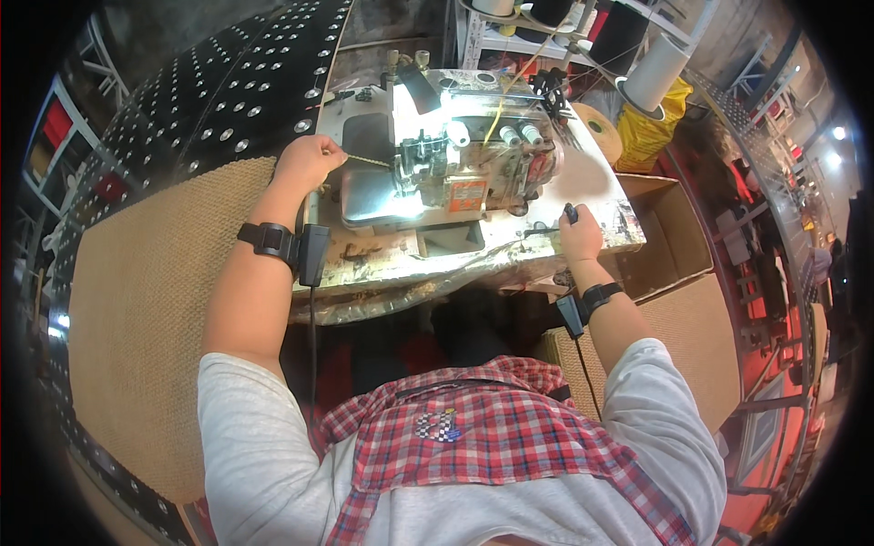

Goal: Sewing the edges of a rug using a heavy-duty industrial sewing machine.

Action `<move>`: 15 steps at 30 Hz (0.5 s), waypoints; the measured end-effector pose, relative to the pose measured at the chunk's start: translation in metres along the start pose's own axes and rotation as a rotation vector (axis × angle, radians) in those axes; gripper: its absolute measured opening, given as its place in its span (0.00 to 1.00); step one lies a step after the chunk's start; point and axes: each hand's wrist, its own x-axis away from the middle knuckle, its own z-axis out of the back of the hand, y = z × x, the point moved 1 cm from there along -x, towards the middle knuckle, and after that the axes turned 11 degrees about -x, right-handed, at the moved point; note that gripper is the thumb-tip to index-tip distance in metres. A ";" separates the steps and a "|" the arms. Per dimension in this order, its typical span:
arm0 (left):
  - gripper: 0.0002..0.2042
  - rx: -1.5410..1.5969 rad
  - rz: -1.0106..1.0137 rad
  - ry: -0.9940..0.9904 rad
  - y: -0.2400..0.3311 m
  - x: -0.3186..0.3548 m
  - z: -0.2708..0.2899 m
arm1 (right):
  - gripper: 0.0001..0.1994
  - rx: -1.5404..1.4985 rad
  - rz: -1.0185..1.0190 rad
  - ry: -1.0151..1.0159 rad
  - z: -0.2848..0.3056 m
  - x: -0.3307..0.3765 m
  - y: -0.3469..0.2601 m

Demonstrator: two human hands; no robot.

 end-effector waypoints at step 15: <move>0.09 -0.015 0.136 0.123 -0.006 -0.002 0.004 | 0.17 -0.366 0.077 -0.025 0.004 0.053 -0.035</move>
